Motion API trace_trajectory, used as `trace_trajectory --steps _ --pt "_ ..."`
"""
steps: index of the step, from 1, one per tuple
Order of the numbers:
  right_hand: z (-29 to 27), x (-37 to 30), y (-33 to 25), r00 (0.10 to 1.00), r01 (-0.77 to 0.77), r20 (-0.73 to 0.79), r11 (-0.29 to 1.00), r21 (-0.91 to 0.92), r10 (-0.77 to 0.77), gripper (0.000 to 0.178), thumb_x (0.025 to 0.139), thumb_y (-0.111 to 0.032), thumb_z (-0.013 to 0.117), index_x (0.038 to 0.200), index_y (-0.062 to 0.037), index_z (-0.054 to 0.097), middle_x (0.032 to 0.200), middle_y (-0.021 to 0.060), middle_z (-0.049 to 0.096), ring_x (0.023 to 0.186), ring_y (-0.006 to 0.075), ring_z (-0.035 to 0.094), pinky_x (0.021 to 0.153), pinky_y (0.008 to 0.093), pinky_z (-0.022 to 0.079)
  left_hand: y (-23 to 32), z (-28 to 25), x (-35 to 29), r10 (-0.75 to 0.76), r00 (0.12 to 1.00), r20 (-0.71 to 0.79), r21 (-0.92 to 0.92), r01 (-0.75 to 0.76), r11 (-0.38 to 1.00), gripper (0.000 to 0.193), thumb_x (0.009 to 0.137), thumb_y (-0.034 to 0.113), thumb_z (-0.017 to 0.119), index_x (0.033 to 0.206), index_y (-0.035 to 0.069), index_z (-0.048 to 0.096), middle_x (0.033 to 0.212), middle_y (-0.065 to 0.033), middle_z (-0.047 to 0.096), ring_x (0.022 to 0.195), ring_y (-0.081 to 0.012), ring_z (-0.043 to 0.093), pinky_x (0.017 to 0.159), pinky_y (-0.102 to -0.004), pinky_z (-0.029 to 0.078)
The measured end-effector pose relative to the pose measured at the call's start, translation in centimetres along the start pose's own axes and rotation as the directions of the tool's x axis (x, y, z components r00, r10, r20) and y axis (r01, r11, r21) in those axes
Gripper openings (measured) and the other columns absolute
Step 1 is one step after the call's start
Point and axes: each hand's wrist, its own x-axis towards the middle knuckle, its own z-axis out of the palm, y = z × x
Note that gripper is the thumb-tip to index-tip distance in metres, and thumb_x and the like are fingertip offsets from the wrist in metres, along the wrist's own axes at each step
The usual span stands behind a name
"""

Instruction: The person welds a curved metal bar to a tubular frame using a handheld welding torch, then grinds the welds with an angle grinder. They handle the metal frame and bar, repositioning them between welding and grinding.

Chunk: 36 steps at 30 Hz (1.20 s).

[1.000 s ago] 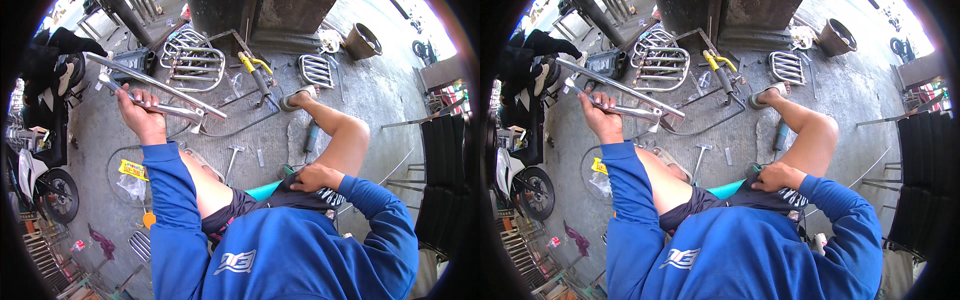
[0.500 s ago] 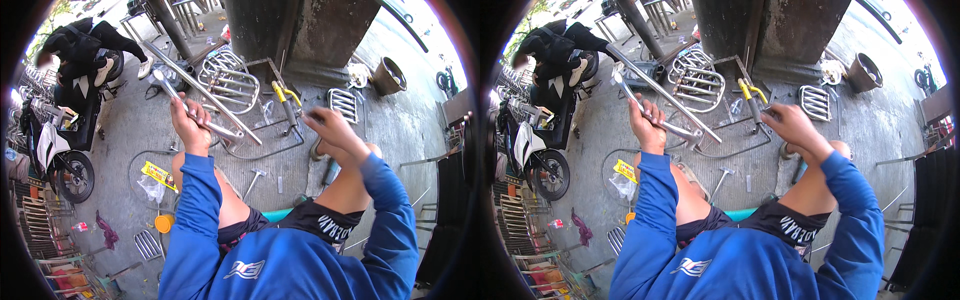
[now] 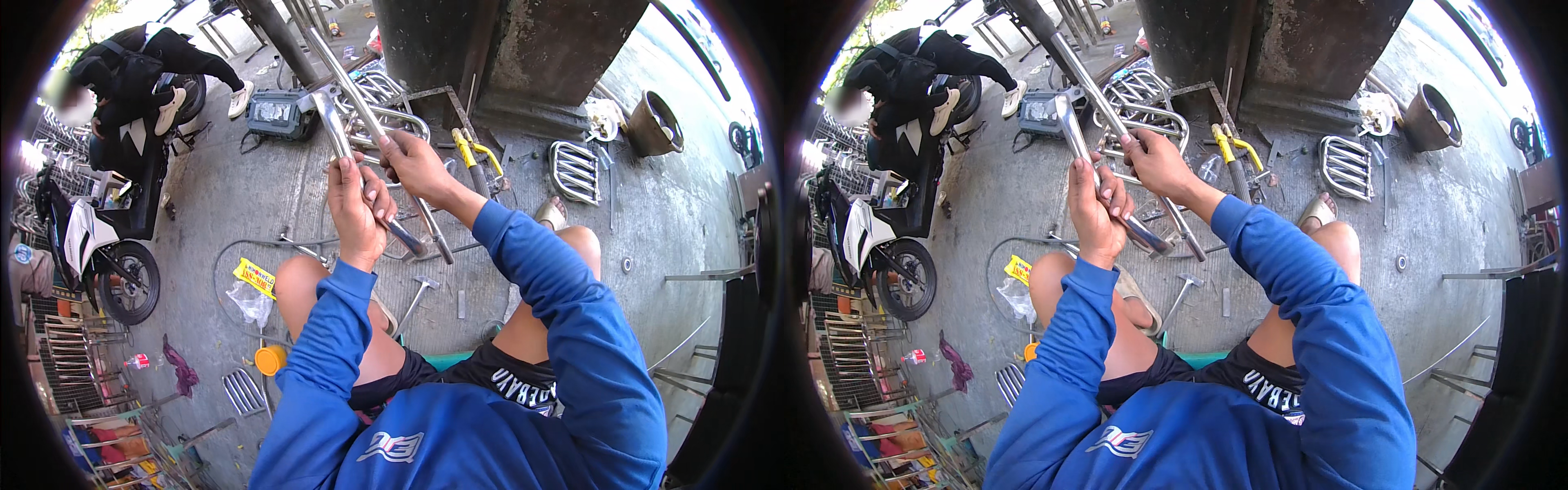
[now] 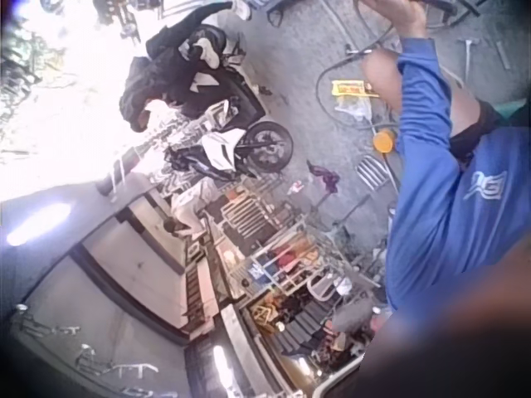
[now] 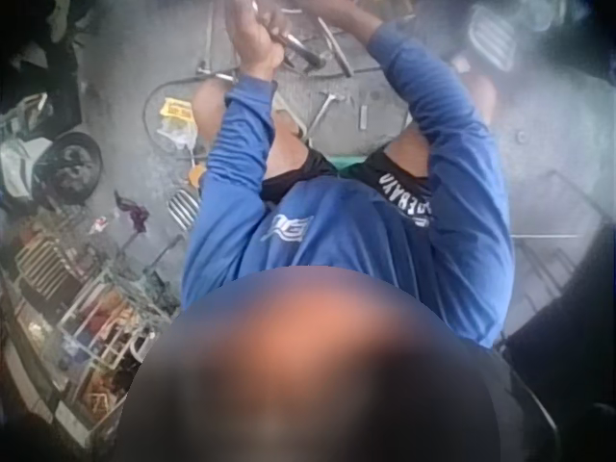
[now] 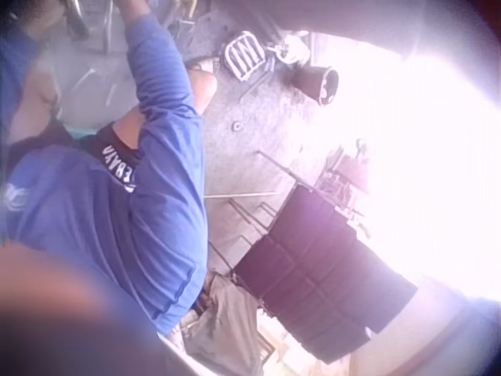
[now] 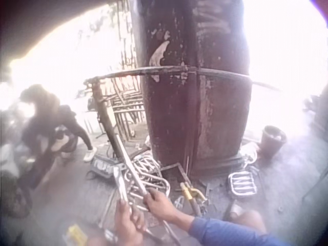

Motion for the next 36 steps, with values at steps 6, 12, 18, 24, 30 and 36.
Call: trace_trajectory --steps 6,12,18,24,30,36 --pt "-0.3 -0.3 0.0 0.997 0.013 -0.079 0.999 -0.033 -0.015 0.039 0.11 -0.033 0.055 0.122 0.0025 0.064 0.084 0.0059 0.065 0.072 0.012 0.059 0.066 0.0319 0.051 -0.2 0.3 0.2 -0.025 1.0 -0.013 0.028 0.025 0.999 0.029 0.111 0.043 0.05 0.115 0.014 0.054 0.068 0.0035 0.041 0.046 -0.0057 0.038 0.042 -0.0246 0.036" --pt "-1.1 -0.3 -0.1 0.998 0.039 -0.057 0.999 0.002 -0.039 0.037 0.109 -0.032 0.055 0.116 0.0037 0.064 0.084 0.0054 0.065 0.07 0.0107 0.059 0.064 0.03 0.05 -0.1 0.3 0.1 -0.03 1.0 0.0 0.088 0.03 0.996 0.036 0.109 0.048 0.051 0.119 0.014 0.055 0.069 0.0045 0.038 0.049 -0.0062 0.036 0.045 -0.0253 0.035" --pt "-1.4 0.5 0.3 0.994 -0.088 -0.056 0.983 0.163 0.098 0.039 0.108 -0.036 0.058 0.105 0.0025 0.064 0.082 0.0038 0.063 0.068 0.0101 0.057 0.061 0.0288 0.048 -0.1 -0.1 1.0 -0.061 0.998 0.018 0.073 0.06 0.996 0.036 0.109 0.048 0.051 0.115 0.012 0.054 0.07 0.0037 0.04 0.048 -0.0061 0.038 0.044 -0.0252 0.036" --pt "-1.7 0.3 0.7 0.996 -0.085 0.001 0.978 0.188 0.087 0.038 0.111 -0.039 0.052 0.11 -0.0019 0.06 0.082 0.0004 0.056 0.069 0.0092 0.052 0.063 0.0278 0.046 -0.4 -0.6 1.8 -0.072 0.997 -0.028 0.22 0.076 0.972 0.043 0.107 0.053 0.052 0.106 0.01 0.054 0.064 0.0047 0.039 0.043 -0.0052 0.038 0.039 -0.0247 0.035" --pt "-2.1 0.2 0.3 0.994 -0.105 -0.002 0.98 0.171 0.107 0.038 0.11 -0.04 0.053 0.111 -0.0032 0.059 0.084 -0.0009 0.056 0.071 0.0072 0.053 0.064 0.0259 0.047 -0.5 -0.6 2.4 -0.083 0.995 -0.05 0.28 0.093 0.956 0.047 0.106 0.058 0.052 0.102 0.011 0.054 0.063 0.0053 0.037 0.043 -0.0049 0.037 0.04 -0.0242 0.035" --pt "-2.7 0.3 0.2 0.998 -0.052 0.027 0.984 0.172 0.048 0.036 0.111 -0.039 0.052 0.112 -0.0035 0.058 0.082 -0.0016 0.053 0.07 0.0074 0.051 0.063 0.0256 0.046 -0.7 -0.8 2.5 -0.082 0.996 -0.032 0.279 0.087 0.956 0.051 0.104 0.063 0.05 0.106 0.012 0.053 0.063 0.0064 0.034 0.043 -0.0045 0.033 0.041 -0.0235 0.031"
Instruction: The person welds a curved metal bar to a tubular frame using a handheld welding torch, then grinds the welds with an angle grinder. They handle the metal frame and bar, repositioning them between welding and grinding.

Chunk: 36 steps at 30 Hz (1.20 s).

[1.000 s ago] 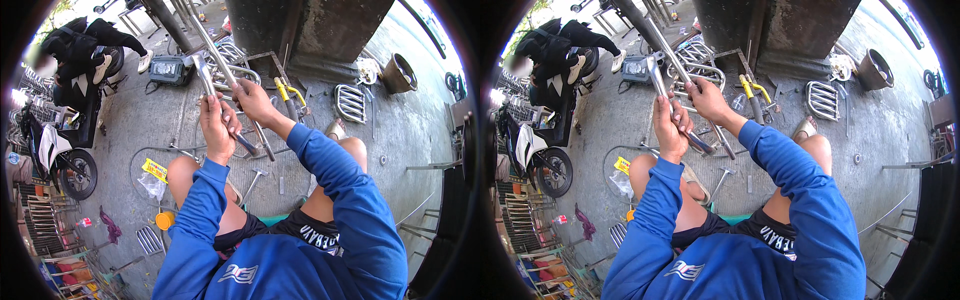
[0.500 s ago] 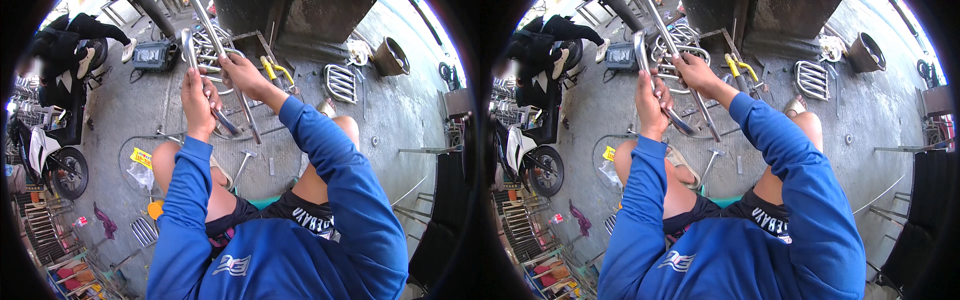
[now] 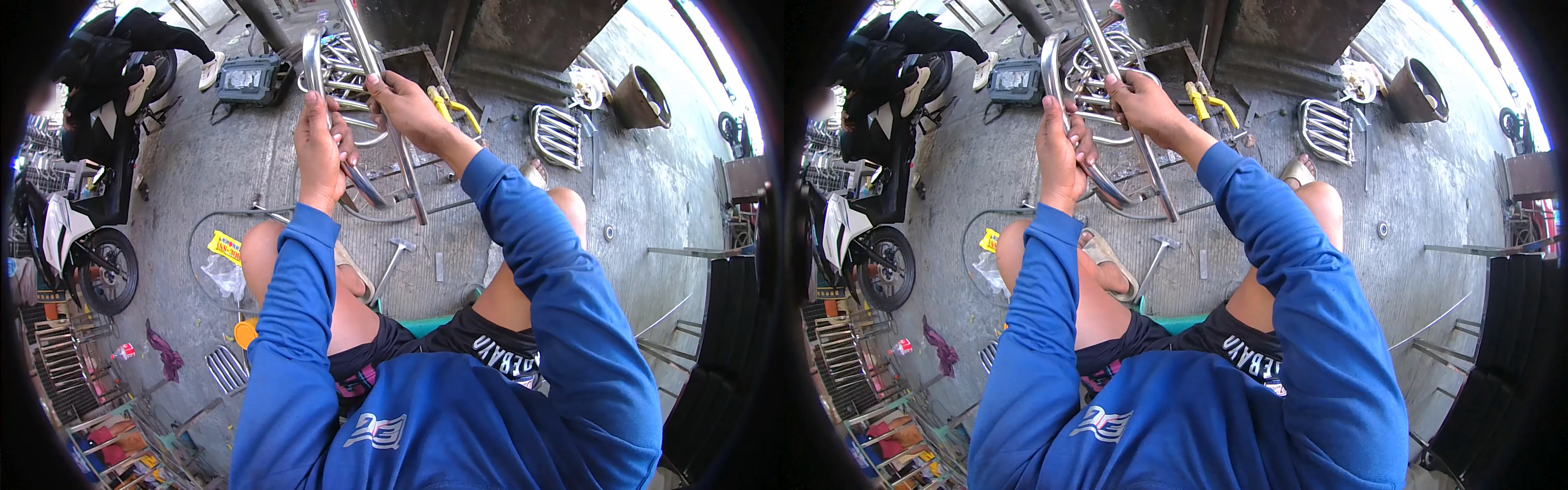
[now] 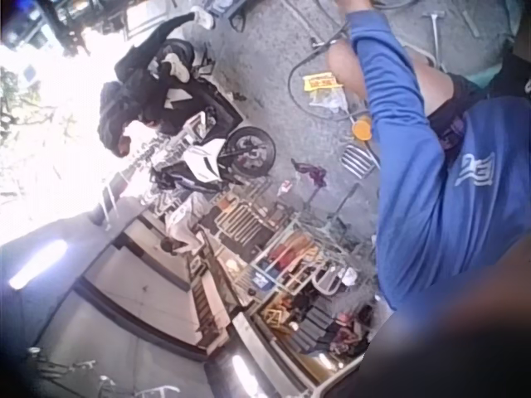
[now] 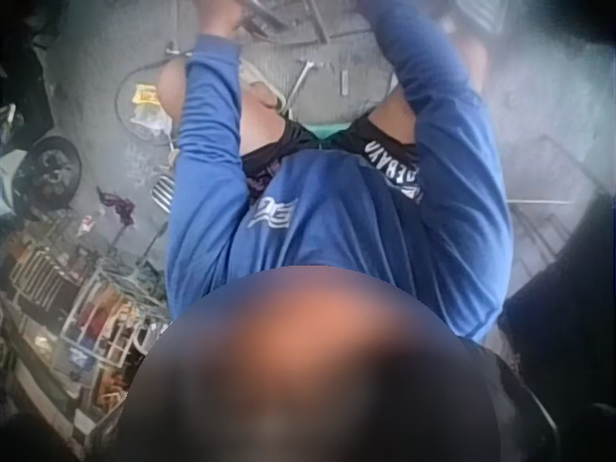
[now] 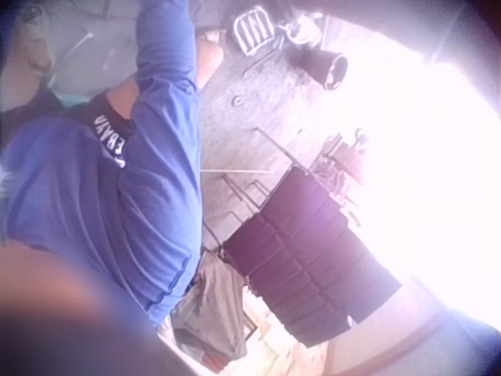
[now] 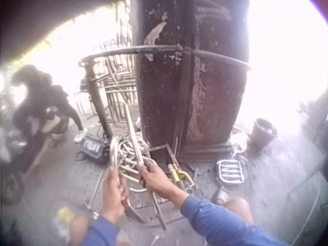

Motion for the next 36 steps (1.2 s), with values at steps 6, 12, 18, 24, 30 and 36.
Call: trace_trajectory --steps 6,12,18,24,30,36 --pt "0.2 -0.3 -0.2 0.999 0.002 -0.036 1.0 -0.018 -0.002 0.034 0.111 -0.036 0.052 0.107 -0.0029 0.057 0.079 -0.0005 0.055 0.068 0.0084 0.053 0.061 0.0272 0.045 0.3 -0.3 0.0 -0.072 0.997 -0.015 0.012 0.072 0.997 0.054 0.103 0.065 0.051 0.109 0.012 0.054 0.064 0.0061 0.037 0.045 -0.0045 0.035 0.043 -0.0237 0.033" --pt "-0.2 -0.9 -1.0 0.999 0.017 -0.034 0.997 0.077 -0.015 0.037 0.109 -0.035 0.056 0.105 0.0012 0.056 0.08 0.0027 0.057 0.066 0.0109 0.055 0.058 0.0298 0.049 0.4 -0.8 0.4 -0.002 1.0 0.011 0.043 0.002 0.999 0.059 0.101 0.067 0.052 0.11 0.009 0.055 0.068 0.0052 0.041 0.049 -0.0052 0.039 0.046 -0.0243 0.035" --pt "-0.2 -0.5 -1.3 0.998 -0.055 0.031 0.981 0.187 0.05 0.034 0.108 -0.035 0.058 0.11 -0.0004 0.057 0.084 0.0033 0.058 0.068 0.0111 0.056 0.057 0.0296 0.05 0.5 -1.7 1.7 -0.047 0.998 0.034 -0.049 0.049 0.998 0.06 0.1 0.069 0.052 0.103 0.009 0.054 0.067 0.0051 0.038 0.046 -0.005 0.036 0.04 -0.0231 0.033" --pt "-0.5 -0.2 -0.4 1.0 -0.025 0.008 0.999 0.039 0.024 0.038 0.11 -0.039 0.054 0.115 -0.0015 0.056 0.084 0.002 0.055 0.065 0.0092 0.053 0.058 0.0275 0.051 0.3 -1.8 1.8 -0.119 0.99 0.081 -0.077 0.126 0.989 0.052 0.103 0.065 0.049 0.102 0.014 0.054 0.066 0.0068 0.037 0.048 -0.0042 0.033 0.044 -0.0228 0.03" --pt "-0.2 -0.3 0.2 0.996 0.056 -0.067 0.993 -0.102 -0.063 0.039 0.111 -0.039 0.052 0.112 -0.0007 0.058 0.083 0.0021 0.055 0.066 0.0085 0.053 0.059 0.0277 0.049 0.0 -0.9 1.4 -0.045 0.998 0.046 -0.011 0.046 0.999 0.05 0.105 0.064 0.046 0.099 0.015 0.052 0.066 0.0071 0.036 0.048 -0.0044 0.032 0.045 -0.0235 0.029" --pt "-0.5 -0.6 -1.0 1.0 0.015 -0.004 0.999 -0.029 -0.015 0.039 0.111 -0.039 0.052 0.114 -0.0007 0.059 0.083 0.0029 0.057 0.069 0.0094 0.055 0.059 0.0277 0.049 0.7 -1.1 1.3 -0.1 0.993 0.062 -0.044 0.103 0.994 0.052 0.103 0.067 0.047 0.098 0.016 0.052 0.066 0.0069 0.035 0.048 -0.0048 0.033 0.046 -0.0237 0.03"
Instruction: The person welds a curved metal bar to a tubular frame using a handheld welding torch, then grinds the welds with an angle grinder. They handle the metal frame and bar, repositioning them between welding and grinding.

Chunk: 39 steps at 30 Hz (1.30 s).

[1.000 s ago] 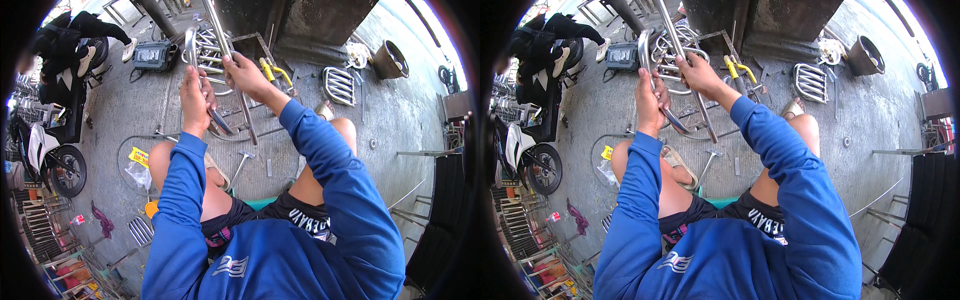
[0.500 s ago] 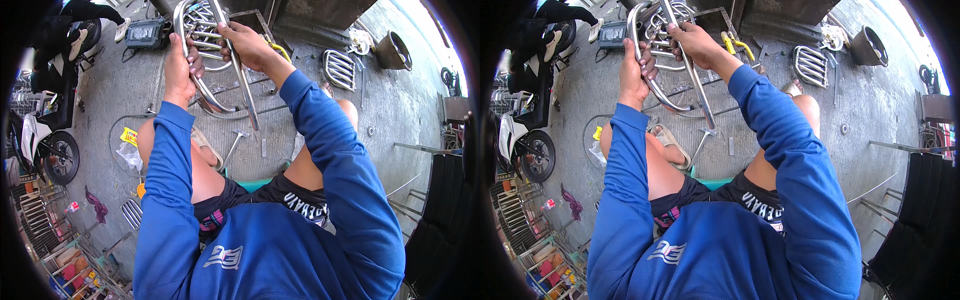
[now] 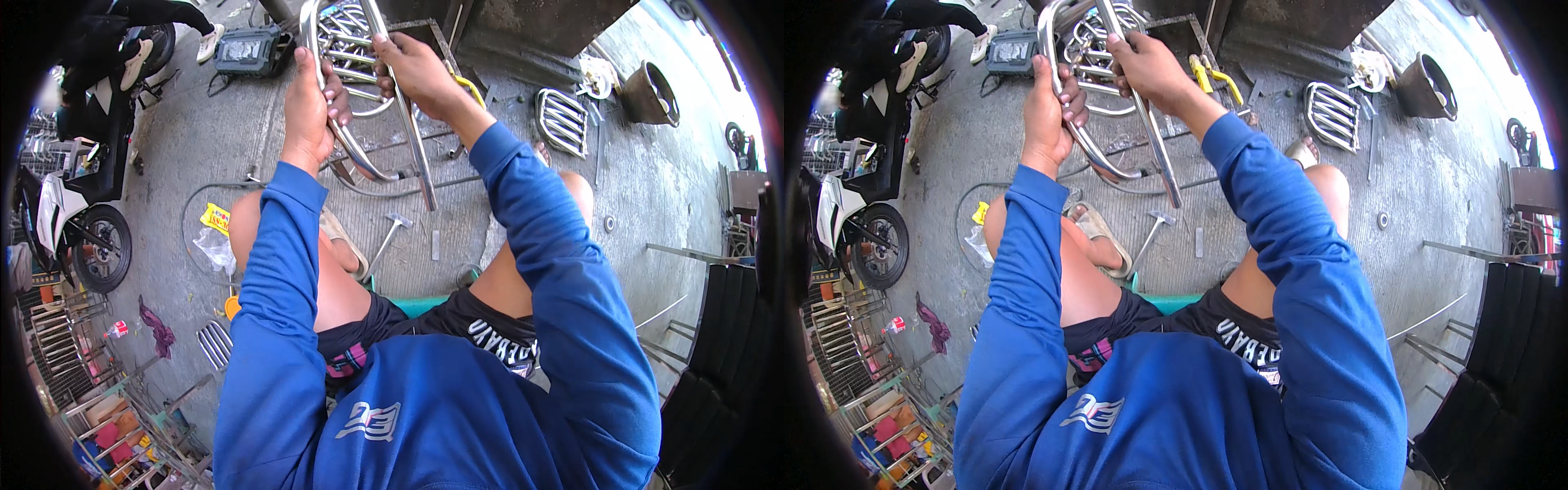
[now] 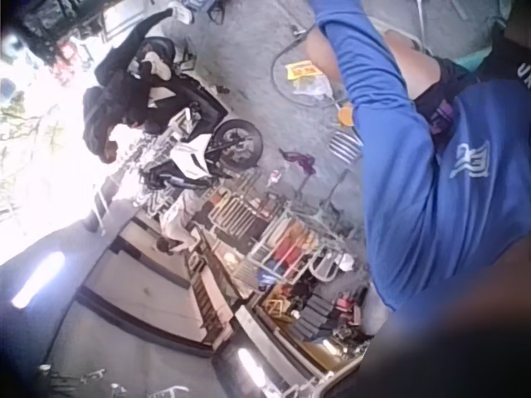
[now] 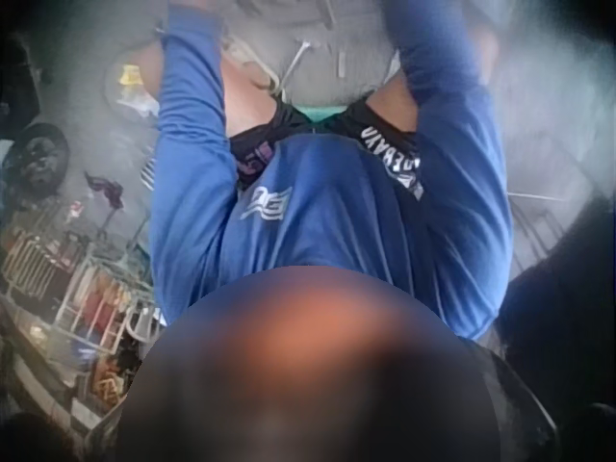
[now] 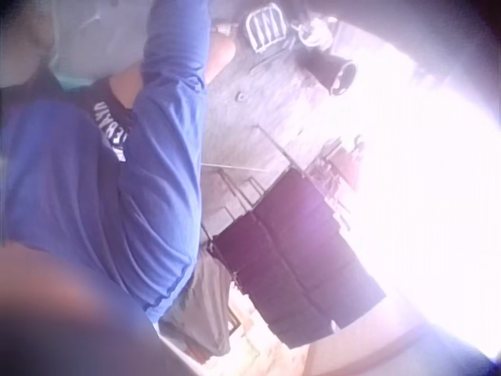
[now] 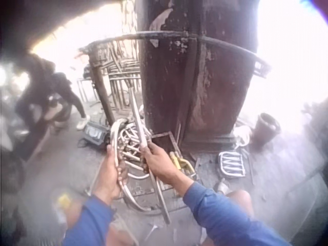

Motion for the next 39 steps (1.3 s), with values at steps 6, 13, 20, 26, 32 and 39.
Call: trace_trajectory --steps 6,13,20,26,32,39 --pt "0.2 -0.5 -1.0 0.999 -0.025 -0.021 1.0 0.019 0.025 0.033 0.111 -0.035 0.052 0.111 -0.0021 0.058 0.082 0.002 0.056 0.066 0.0086 0.054 0.058 0.0259 0.047 0.2 0.2 -0.4 -0.022 1.0 -0.006 -0.008 0.022 1.0 0.053 0.103 0.068 0.045 0.099 0.016 0.051 0.065 0.007 0.035 0.047 -0.0047 0.034 0.045 -0.0247 0.032" --pt "0.5 -1.2 -1.1 1.0 -0.013 0.007 0.998 0.063 0.012 0.033 0.112 -0.036 0.051 0.109 -0.004 0.057 0.084 0.0004 0.055 0.067 0.0081 0.053 0.06 0.0261 0.046 0.3 0.2 -0.9 0.009 1.0 -0.008 0.018 -0.009 1.0 0.058 0.1 0.072 0.049 0.096 0.014 0.047 0.064 0.0063 0.036 0.045 -0.0054 0.037 0.042 -0.0245 0.035" --pt "-0.2 -0.3 -2.5 0.992 0.127 0.053 0.962 -0.242 -0.118 0.047 0.111 -0.045 0.049 0.125 -0.002 0.061 0.091 0.0039 0.066 0.085 0.0102 0.063 0.072 0.0293 0.051 2.1 1.0 -1.3 0.147 0.989 -0.034 0.098 -0.143 0.985 0.054 0.101 0.06 0.06 0.077 0.015 0.042 0.06 0.0047 0.036 0.042 -0.0079 0.04 0.037 -0.0257 0.034" --pt "-5.0 0.9 1.7 0.884 0.202 -0.421 0.978 -0.052 -0.205 0.042 0.107 -0.038 0.055 0.099 0.0003 0.07 0.086 0.0051 0.072 0.075 0.0119 0.062 0.069 0.0333 0.05 8.8 -2.2 0.1 0.337 0.929 -0.152 -0.041 -0.346 0.937 0.044 0.105 0.051 0.058 0.082 0.016 0.043 0.06 0.0045 0.034 0.045 -0.0084 0.036 0.042 -0.0279 0.034" --pt "-4.0 -5.7 18.0 0.76 -0.333 0.036 0.436 -0.836 0.649 0.043 0.094 -0.038 0.055 0.089 -0.0008 0.077 0.096 0.0213 0.077 0.083 0.0287 0.077 0.072 0.0455 0.061 10.2 -8.8 4.5 0.307 0.874 -0.377 -0.25 -0.415 0.875 0.043 0.108 0.052 0.05 0.083 0.018 0.043 0.058 0.0042 0.031 0.045 -0.0105 0.033 0.044 -0.0295 0.033" --pt "4.8 -17.6 37.7 0.473 -0.71 -0.213 0.227 -0.667 0.855 0.068 0.093 -0.058 0.063 0.119 0.0039 0.071 0.116 0.026 0.072 0.102 0.0402 0.072 0.087 0.0464 0.059 8.5 -14.5 6.4 -0.034 0.819 -0.572 -0.511 -0.324 0.796 0.05 0.113 0.046 0.034 0.073 0.017 0.033 0.053 0.002 0.027 0.043 -0.0145 0.031 0.047 -0.0309 0.039"
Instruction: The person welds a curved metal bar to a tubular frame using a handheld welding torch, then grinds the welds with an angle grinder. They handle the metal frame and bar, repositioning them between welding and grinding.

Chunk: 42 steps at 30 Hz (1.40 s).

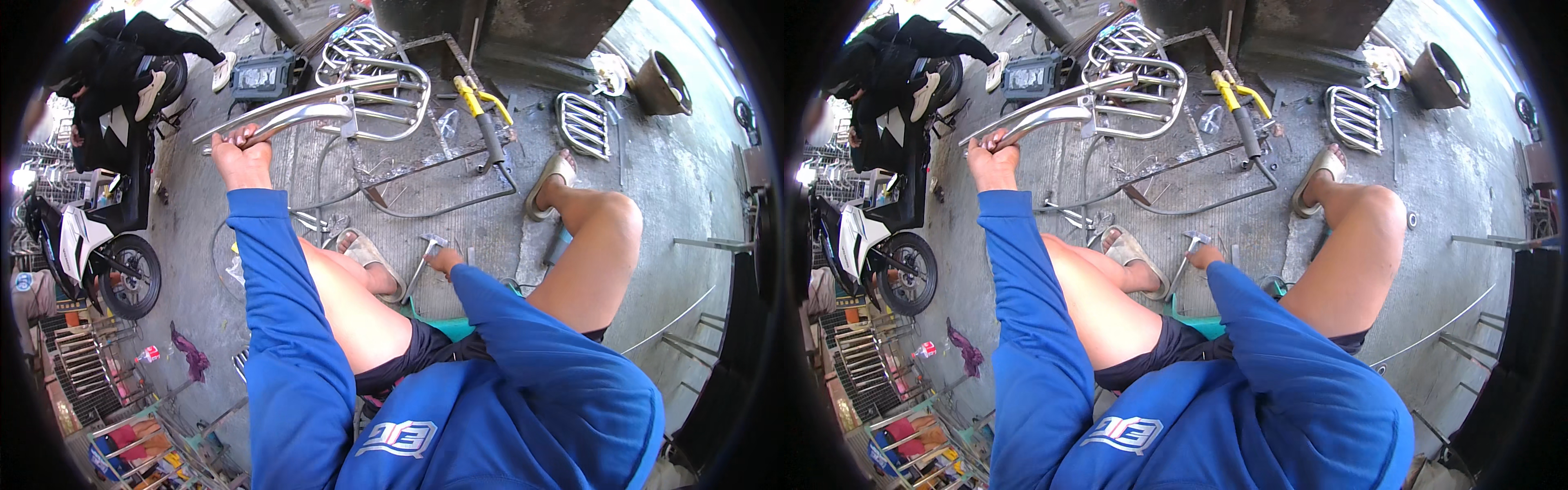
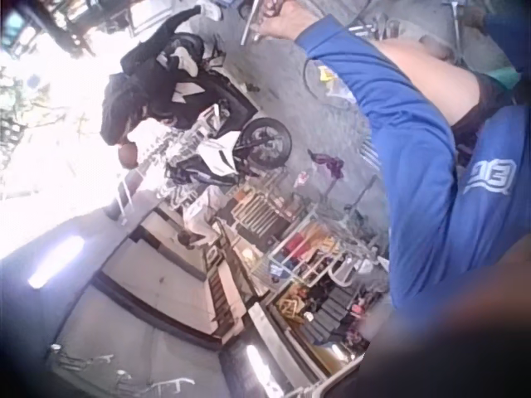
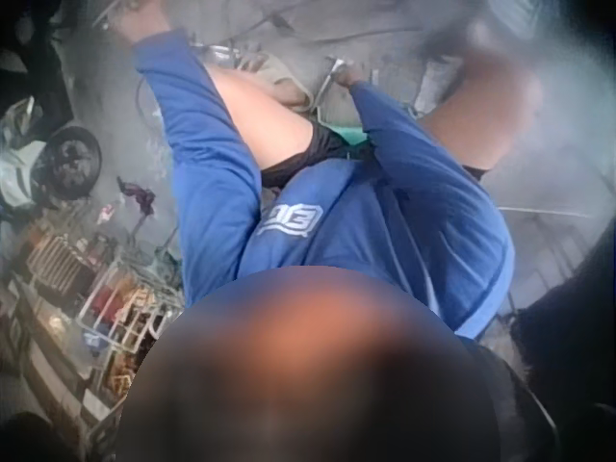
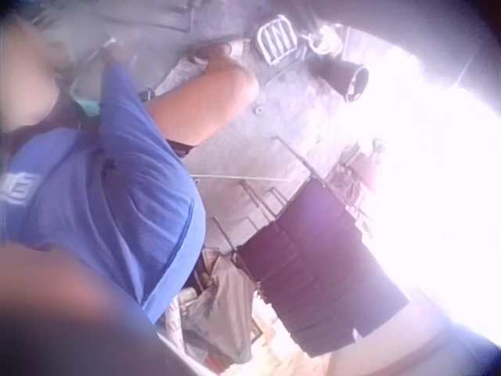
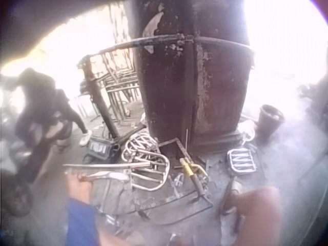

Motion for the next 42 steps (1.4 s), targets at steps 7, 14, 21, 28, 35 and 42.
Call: trace_trajectory --steps 7,14,21,28,35,42 --pt "9.6 6.1 1.2 0.95 -0.027 -0.292 0.96 0.278 0.111 0.065 0.089 -0.053 0.073 0.119 0.004 0.064 0.119 0.0286 0.07 0.112 0.0461 0.069 0.096 0.0508 0.057 0.1 0.0 -0.7 0.066 0.997 0.041 0.015 -0.066 0.998 0.049 0.113 0.044 0.036 0.073 0.016 0.034 0.055 0.0024 0.024 0.044 -0.013 0.03 0.048 -0.0303 0.039" --pt "8.5 5.6 -0.6 0.937 -0.06 -0.321 0.971 0.233 0.135 0.052 0.087 -0.046 0.072 0.109 0.0014 0.07 0.119 0.0251 0.07 0.112 0.0444 0.069 0.095 0.0516 0.056 -0.5 0.6 -0.9 0.097 0.979 0.179 -0.004 -0.098 0.995 0.05 0.112 0.046 0.039 0.072 0.016 0.038 0.056 0.004 0.025 0.044 -0.0117 0.03 0.047 -0.0286 0.038" --pt "6.9 -0.8 -0.7 0.711 0.297 -0.693 0.945 0.14 -0.12 0.038 0.09 -0.045 0.07 0.107 -0.0112 0.071 0.117 0.0147 0.071 0.116 0.0395 0.064 0.106 0.0614 0.039 -0.6 0.5 -1.8 0.113 0.964 0.242 -0.058 -0.102 0.993 0.05 0.112 0.047 0.038 0.071 0.017 0.038 0.056 0.0039 0.025 0.045 -0.0114 0.03 0.046 -0.0282 0.036" --pt "2.9 2.2 -3.4 0.966 0.15 -0.207 0.988 -0.039 -0.155 0.055 0.088 -0.055 0.072 0.115 -0.008 0.076 0.119 0.0191 0.074 0.108 0.04 0.072 0.093 0.0504 0.057 -0.4 0.7 -3.8 0.147 0.969 0.197 -0.059 -0.138 0.989 0.054 0.112 0.047 0.037 0.068 0.016 0.036 0.055 0.0023 0.024 0.045 -0.0134 0.031 0.048 -0.0299 0.037" --pt "8.1 2.7 -4.9 0.985 0.119 -0.117 0.991 -0.064 -0.126 0.06 0.088 -0.056 0.07 0.119 -0.0049 0.074 0.119 0.0197 0.074 0.108 0.0388 0.072 0.091 0.0488 0.058 0.8 0.7 -5.4 0.191 0.96 0.207 -0.091 -0.175 0.98 0.042 0.112 0.039 0.043 0.077 0.015 0.038 0.058 0.0042 0.025 0.045 -0.0099 0.028 0.044 -0.0265 0.035" --pt "10.2 4.0 -6.6 0.936 0.178 -0.324 0.98 0.094 -0.139 0.043 0.09 -0.035 0.068 0.118 -0.0028 0.067 0.107 0.0223 0.075 0.101 0.0404 0.073 0.089 0.0524 0.059 1.5 1.6 -5.2 0.143 0.912 0.385 -0.034 -0.141 0.989 0.046 0.111 0.037 0.047 0.071 0.015 0.04 0.056 0.0039 0.028 0.044 -0.0101 0.029 0.048 -0.0268 0.034"
